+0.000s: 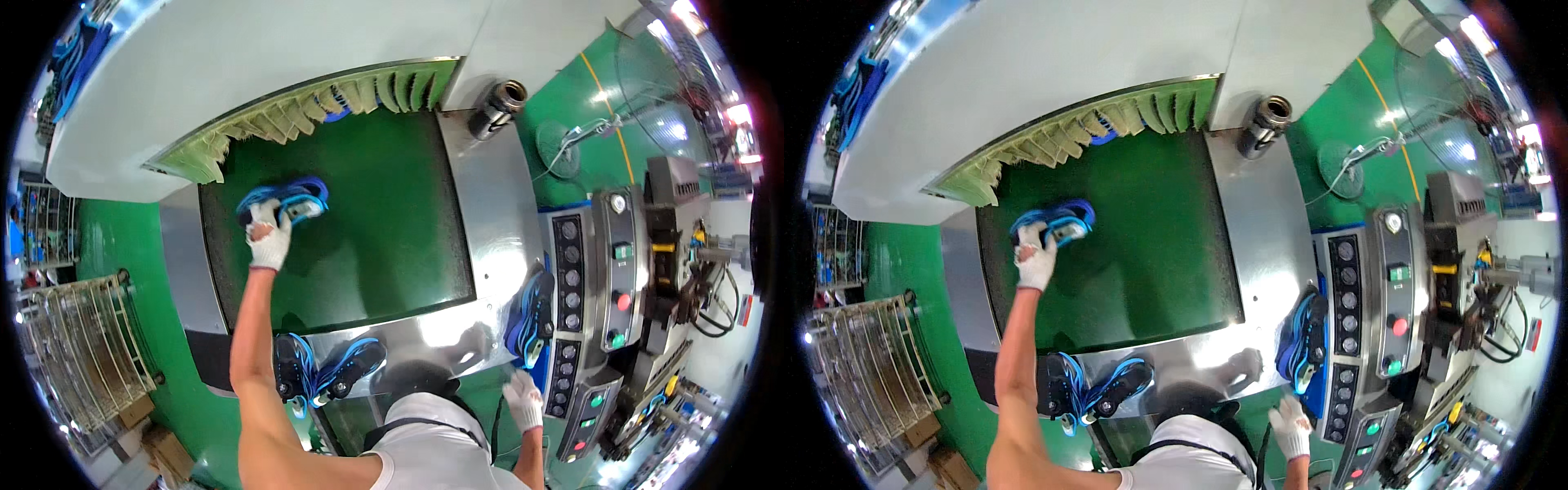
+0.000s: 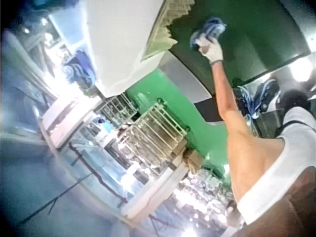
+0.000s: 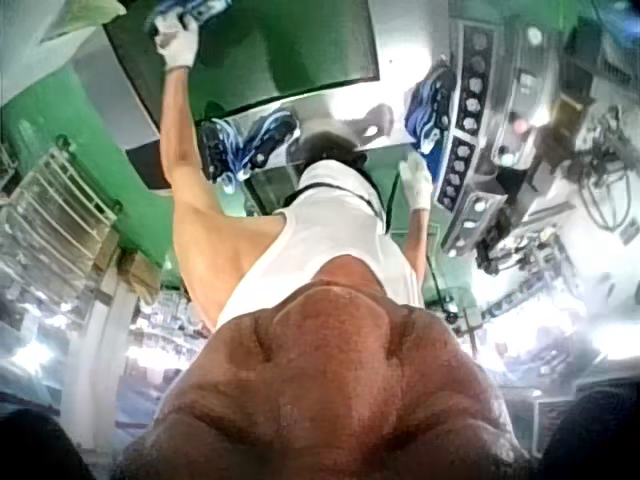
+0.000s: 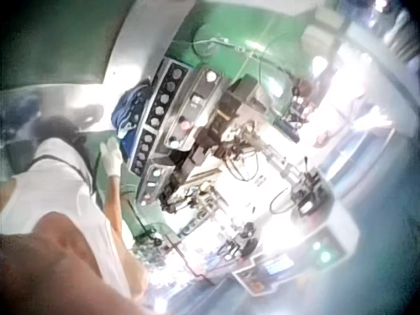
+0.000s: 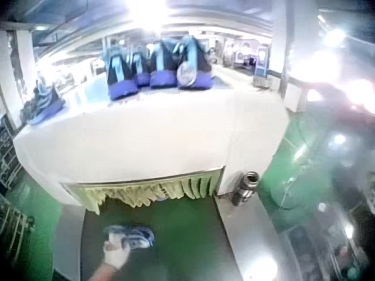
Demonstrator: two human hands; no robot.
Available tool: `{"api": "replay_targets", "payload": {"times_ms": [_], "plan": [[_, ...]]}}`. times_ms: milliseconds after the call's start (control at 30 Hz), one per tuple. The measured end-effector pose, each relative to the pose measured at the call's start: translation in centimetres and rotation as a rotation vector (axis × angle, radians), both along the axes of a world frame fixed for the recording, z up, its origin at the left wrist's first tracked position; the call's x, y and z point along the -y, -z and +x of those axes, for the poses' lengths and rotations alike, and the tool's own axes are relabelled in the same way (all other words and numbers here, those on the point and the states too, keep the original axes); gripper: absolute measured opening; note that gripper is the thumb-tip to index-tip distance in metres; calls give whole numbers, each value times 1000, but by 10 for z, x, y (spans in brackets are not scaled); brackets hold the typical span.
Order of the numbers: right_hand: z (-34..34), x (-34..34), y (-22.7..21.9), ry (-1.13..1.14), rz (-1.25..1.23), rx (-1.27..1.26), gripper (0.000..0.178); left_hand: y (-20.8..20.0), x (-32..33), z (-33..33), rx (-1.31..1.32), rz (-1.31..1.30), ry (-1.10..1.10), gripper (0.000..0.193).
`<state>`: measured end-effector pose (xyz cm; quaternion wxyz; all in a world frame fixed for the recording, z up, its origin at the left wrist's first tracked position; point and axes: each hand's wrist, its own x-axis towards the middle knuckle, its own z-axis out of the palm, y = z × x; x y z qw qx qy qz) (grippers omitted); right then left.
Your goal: The person repeatedly places blue and black shoe uppers onto a lasting machine, operates the machine via buttons, removes the shaped uppers, and places them onto a conveyor belt.
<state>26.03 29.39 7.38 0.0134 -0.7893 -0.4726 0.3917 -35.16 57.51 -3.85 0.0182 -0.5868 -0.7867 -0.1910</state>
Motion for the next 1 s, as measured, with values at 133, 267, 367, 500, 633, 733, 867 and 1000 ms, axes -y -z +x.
{"api": "replay_targets", "payload": {"times_ms": [133,267,367,500,633,733,867,1000], "plan": [[-96,-91,-68,-220,122,-155,77,-55,46,119,311,-85,344,27],[-112,-89,-35,-538,421,195,63,-133,106,306,461,-241,900,28],[-39,-67,-78,-268,545,62,40,-187,130,414,640,-138,1257,31],[78,25,-151,310,519,-231,59,-263,156,549,955,-474,1496,51],[152,164,-119,977,730,-601,73,-334,181,690,797,-74,1814,63],[163,236,-126,1311,1233,-972,69,-322,226,798,1024,-223,1742,57],[175,303,-104,1675,1323,-907,20,-267,287,962,873,-472,1773,69],[168,333,-112,2030,1311,-564,34,-212,331,1093,553,-500,1543,87]]}}
